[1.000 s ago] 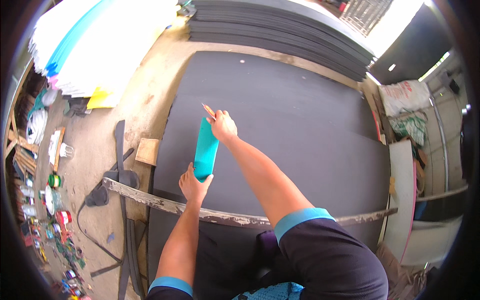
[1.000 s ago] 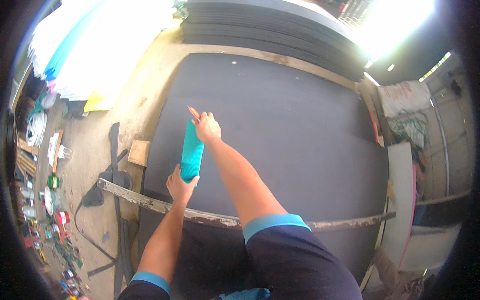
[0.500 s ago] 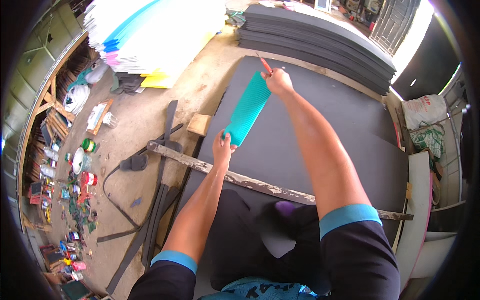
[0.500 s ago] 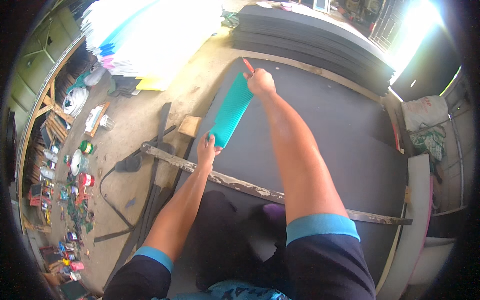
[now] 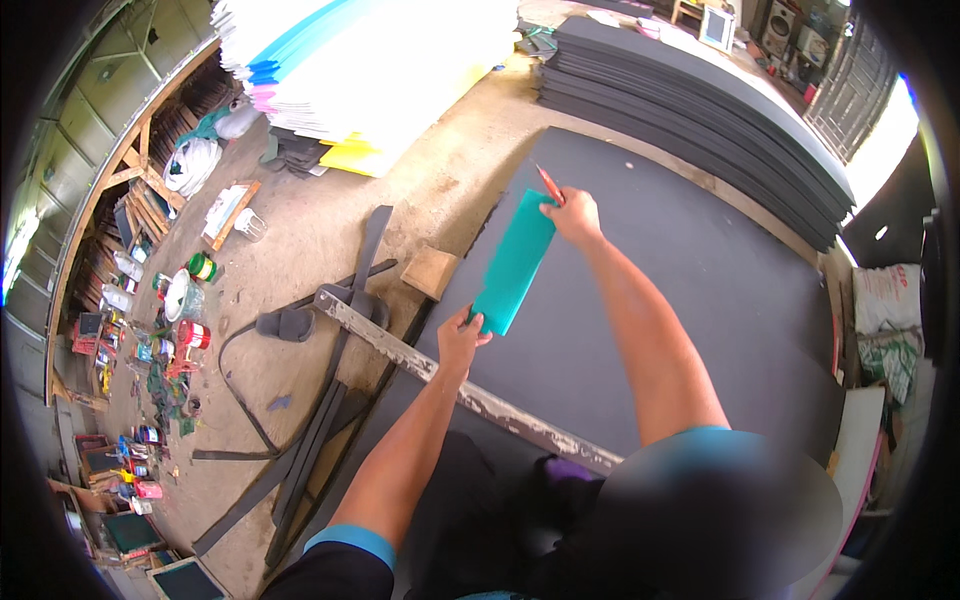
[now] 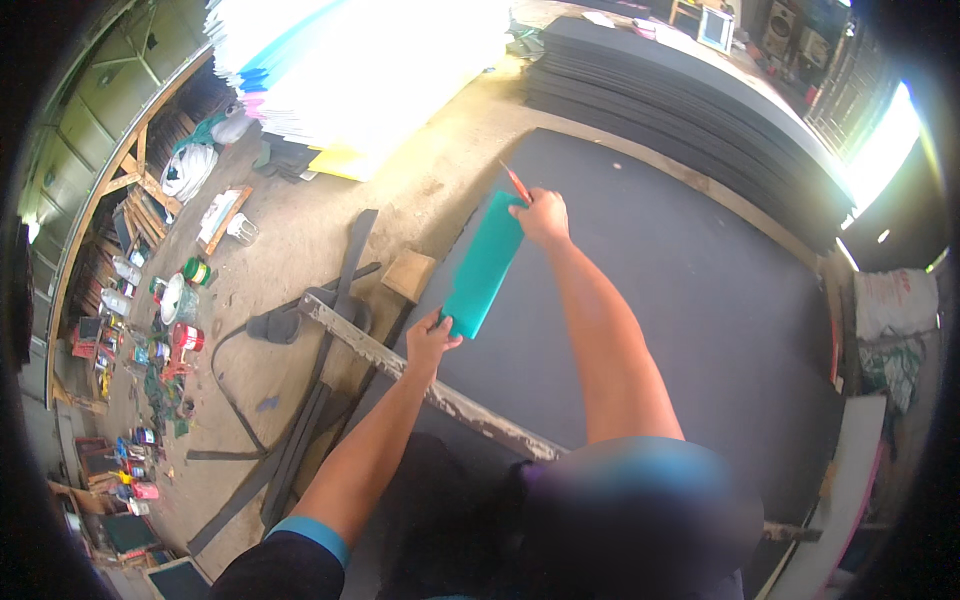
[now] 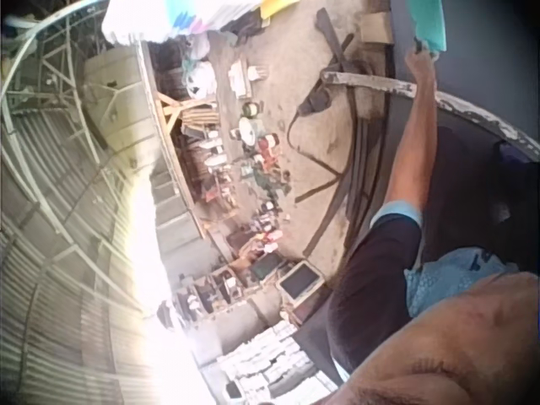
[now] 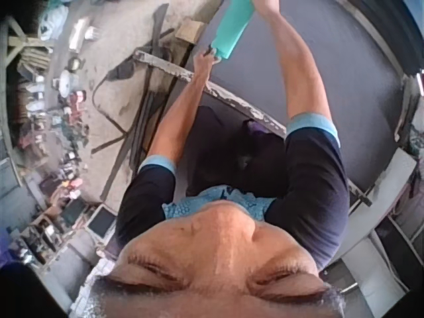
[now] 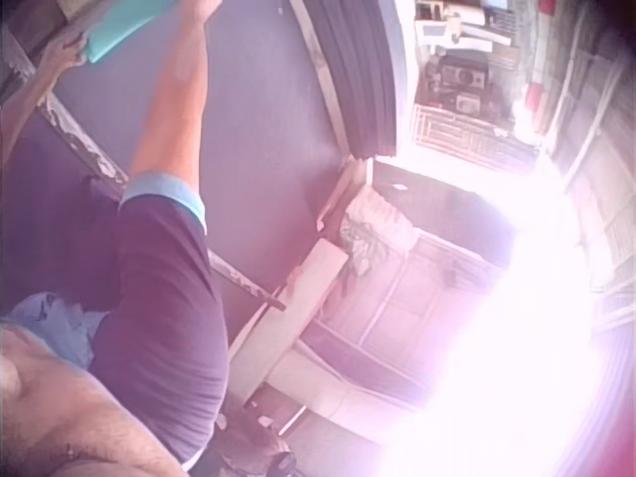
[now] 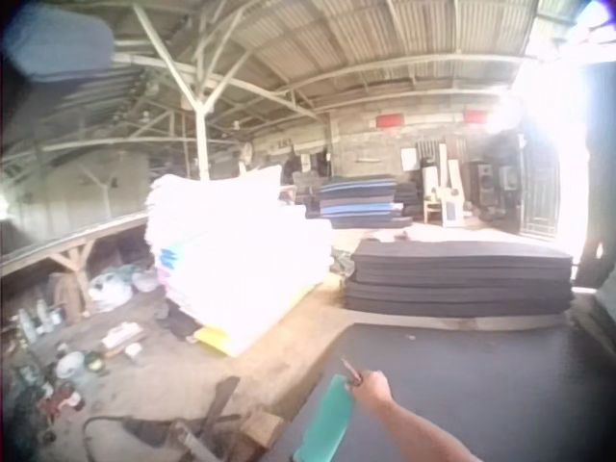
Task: The person uses a utility knife and a wooden straightedge to cut a large black foam sheet into strips. They repeatedly measure, score, and separate sections, then stack the cut pieces on the work surface.
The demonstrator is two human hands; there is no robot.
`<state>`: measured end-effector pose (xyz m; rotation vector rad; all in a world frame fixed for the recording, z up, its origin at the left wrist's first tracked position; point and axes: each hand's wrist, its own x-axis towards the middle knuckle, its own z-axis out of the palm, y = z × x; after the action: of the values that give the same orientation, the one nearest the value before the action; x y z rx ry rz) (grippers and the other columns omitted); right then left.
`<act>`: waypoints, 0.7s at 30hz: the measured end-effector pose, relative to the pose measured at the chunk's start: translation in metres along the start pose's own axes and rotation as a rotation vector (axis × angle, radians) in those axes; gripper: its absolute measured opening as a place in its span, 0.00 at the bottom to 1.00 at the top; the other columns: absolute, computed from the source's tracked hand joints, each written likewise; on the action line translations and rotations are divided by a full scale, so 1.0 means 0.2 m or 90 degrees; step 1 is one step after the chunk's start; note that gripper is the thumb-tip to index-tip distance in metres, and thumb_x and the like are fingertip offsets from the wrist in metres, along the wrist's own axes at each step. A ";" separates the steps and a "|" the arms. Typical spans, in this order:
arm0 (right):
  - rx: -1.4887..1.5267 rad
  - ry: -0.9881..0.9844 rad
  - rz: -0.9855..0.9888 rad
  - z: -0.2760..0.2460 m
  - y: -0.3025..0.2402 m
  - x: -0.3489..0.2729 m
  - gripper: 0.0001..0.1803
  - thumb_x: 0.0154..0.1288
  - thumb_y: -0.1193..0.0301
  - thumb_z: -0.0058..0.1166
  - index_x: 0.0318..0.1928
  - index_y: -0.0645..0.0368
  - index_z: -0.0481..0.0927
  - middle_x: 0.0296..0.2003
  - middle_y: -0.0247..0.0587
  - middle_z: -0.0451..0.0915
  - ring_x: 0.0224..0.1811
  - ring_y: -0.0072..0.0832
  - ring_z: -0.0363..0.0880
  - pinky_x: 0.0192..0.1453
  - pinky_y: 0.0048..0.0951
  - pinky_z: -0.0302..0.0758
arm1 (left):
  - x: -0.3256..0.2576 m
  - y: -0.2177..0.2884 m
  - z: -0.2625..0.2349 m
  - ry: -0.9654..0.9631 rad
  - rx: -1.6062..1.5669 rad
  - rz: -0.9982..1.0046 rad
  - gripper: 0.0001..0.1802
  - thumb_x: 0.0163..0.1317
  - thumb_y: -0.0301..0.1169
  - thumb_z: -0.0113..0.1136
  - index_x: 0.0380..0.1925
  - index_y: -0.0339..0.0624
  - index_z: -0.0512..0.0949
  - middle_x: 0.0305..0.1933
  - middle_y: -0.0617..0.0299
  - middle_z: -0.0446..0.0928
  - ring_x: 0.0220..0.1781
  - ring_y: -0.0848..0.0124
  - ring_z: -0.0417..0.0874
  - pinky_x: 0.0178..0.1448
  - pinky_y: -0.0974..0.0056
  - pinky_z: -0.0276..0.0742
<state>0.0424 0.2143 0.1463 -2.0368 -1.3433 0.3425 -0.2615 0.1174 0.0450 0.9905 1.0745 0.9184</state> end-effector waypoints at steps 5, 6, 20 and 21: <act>0.048 -0.087 0.148 0.32 0.13 0.10 0.26 0.64 0.58 0.72 0.58 0.57 0.84 0.57 0.46 0.80 0.63 0.44 0.79 0.64 0.46 0.78 | 0.25 -0.10 -0.06 0.085 0.172 0.031 0.24 0.67 0.28 0.72 0.61 0.27 0.81 0.44 0.53 0.86 0.41 0.70 0.89 0.42 0.65 0.90; 0.047 -0.080 0.159 0.39 0.18 0.11 0.26 0.65 0.58 0.72 0.59 0.56 0.84 0.58 0.45 0.80 0.62 0.44 0.80 0.64 0.46 0.78 | 0.30 -0.10 -0.06 0.094 0.219 0.017 0.23 0.67 0.28 0.72 0.59 0.28 0.82 0.43 0.53 0.87 0.41 0.69 0.90 0.43 0.64 0.89; -0.028 -0.041 0.159 0.84 0.38 0.57 0.23 0.70 0.56 0.67 0.60 0.53 0.85 0.57 0.40 0.80 0.57 0.43 0.83 0.60 0.44 0.80 | 0.85 -0.17 0.00 0.197 0.556 0.016 0.27 0.65 0.52 0.71 0.54 0.43 0.87 0.55 0.51 0.85 0.59 0.53 0.86 0.63 0.50 0.78; -0.032 -0.045 0.158 0.86 0.39 0.58 0.23 0.70 0.56 0.67 0.59 0.53 0.85 0.57 0.40 0.80 0.57 0.43 0.83 0.60 0.45 0.80 | 0.86 -0.18 0.00 0.209 0.560 0.025 0.24 0.66 0.50 0.71 0.53 0.44 0.87 0.53 0.53 0.85 0.57 0.54 0.86 0.61 0.51 0.79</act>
<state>0.0554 0.3644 -0.0163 -2.2584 -1.1516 0.4991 -0.2185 0.2677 -0.0347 1.6075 1.8137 0.6375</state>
